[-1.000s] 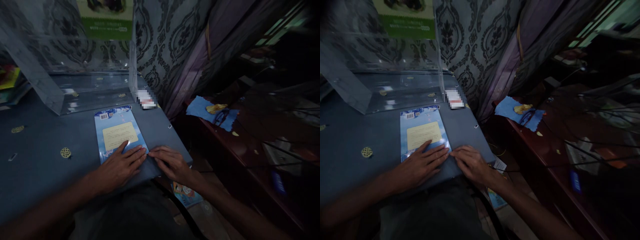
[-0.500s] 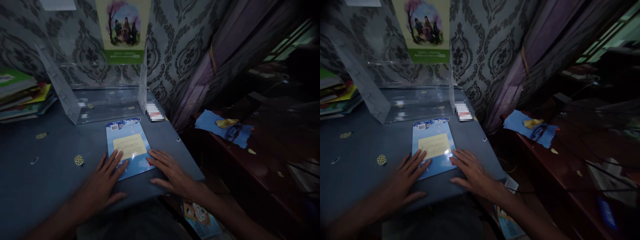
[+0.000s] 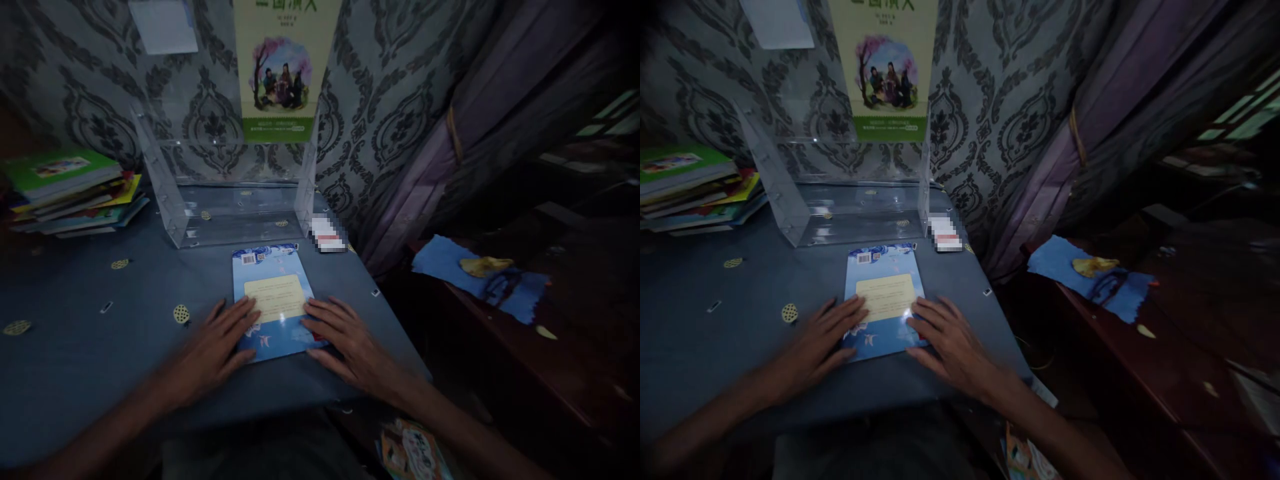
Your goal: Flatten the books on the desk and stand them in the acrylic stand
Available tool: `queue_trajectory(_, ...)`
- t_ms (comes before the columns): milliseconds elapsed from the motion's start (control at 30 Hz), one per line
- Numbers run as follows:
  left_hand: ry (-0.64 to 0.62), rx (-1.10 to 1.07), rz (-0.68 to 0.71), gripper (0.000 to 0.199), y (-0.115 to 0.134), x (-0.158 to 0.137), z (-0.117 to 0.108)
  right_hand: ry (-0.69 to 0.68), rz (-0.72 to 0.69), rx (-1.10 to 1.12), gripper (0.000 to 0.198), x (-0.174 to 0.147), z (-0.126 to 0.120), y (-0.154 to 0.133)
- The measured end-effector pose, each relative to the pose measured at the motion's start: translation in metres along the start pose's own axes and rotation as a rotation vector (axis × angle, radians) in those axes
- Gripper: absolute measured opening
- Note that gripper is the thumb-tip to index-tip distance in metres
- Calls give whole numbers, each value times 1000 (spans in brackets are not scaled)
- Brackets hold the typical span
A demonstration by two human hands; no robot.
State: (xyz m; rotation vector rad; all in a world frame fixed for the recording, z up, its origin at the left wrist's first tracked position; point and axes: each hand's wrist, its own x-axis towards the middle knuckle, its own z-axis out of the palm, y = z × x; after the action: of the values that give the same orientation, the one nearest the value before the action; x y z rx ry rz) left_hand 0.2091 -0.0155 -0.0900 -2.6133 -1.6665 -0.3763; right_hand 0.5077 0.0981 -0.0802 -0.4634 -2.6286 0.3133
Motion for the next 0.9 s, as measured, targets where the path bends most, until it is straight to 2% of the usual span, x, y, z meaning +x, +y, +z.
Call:
queue_trajectory(133,77,-45,-134,52,-32,8,6,-78,-67,54,47,47,17,7)
queue_trajectory(233,78,-93,-172,52,-49,16,6,-142,-33,62,47,94,36,18)
queue_trajectory(333,59,-112,-163,51,-51,18,0,-245,20,43,49,134,52,24)
queue_trajectory(433,47,-97,-121,49,-40,9,-5,-287,-7,8,46,151,60,24)
queue_trajectory(567,54,-57,-43,47,-17,-13,-9,-270,-85,20,43,133,60,12)
queue_trajectory(733,75,-71,49,52,7,-34,-9,-254,-141,36,42,80,52,-20)
queue_trajectory(900,125,-60,127,51,26,-39,-10,-191,-140,51,49,31,44,-53)
